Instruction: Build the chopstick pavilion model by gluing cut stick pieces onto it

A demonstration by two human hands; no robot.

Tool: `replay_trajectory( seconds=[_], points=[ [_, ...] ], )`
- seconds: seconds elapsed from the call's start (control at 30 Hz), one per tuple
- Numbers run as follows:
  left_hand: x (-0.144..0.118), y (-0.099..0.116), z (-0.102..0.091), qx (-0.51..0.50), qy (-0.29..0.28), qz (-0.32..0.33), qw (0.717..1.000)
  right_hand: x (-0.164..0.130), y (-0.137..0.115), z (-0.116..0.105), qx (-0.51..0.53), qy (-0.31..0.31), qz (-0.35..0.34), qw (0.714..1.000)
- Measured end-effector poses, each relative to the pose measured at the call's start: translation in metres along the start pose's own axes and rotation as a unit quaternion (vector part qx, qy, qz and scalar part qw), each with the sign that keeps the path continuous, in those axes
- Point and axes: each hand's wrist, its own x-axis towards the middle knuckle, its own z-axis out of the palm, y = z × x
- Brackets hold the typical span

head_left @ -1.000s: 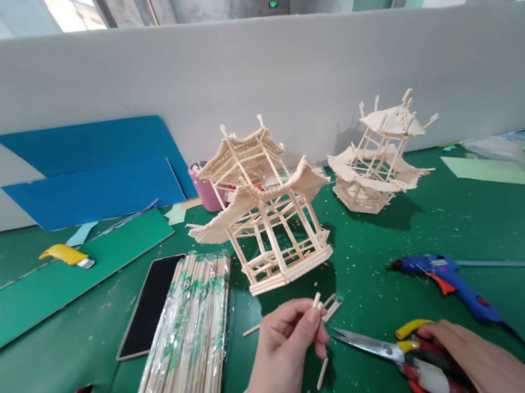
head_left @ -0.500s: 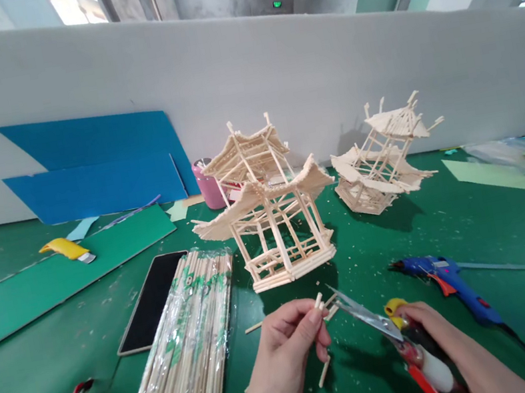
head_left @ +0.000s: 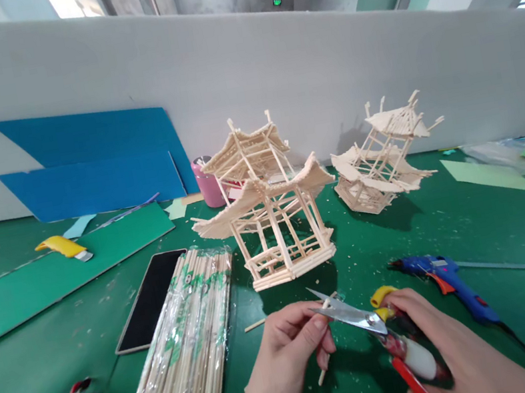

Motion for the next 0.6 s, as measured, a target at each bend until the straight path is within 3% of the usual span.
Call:
replay_trajectory(
  seconds=[0.27,0.6],
  points=[
    [0.0,0.0,-0.002,0.056,0.002,0.006,0.998,0.0,0.0,0.0,0.027,0.023,-0.021,0.999],
    [-0.001,0.008,-0.004,0.19,-0.02,0.04,0.981,0.004,-0.017,0.001,0.043,-0.026,0.016,0.999]
  ],
)
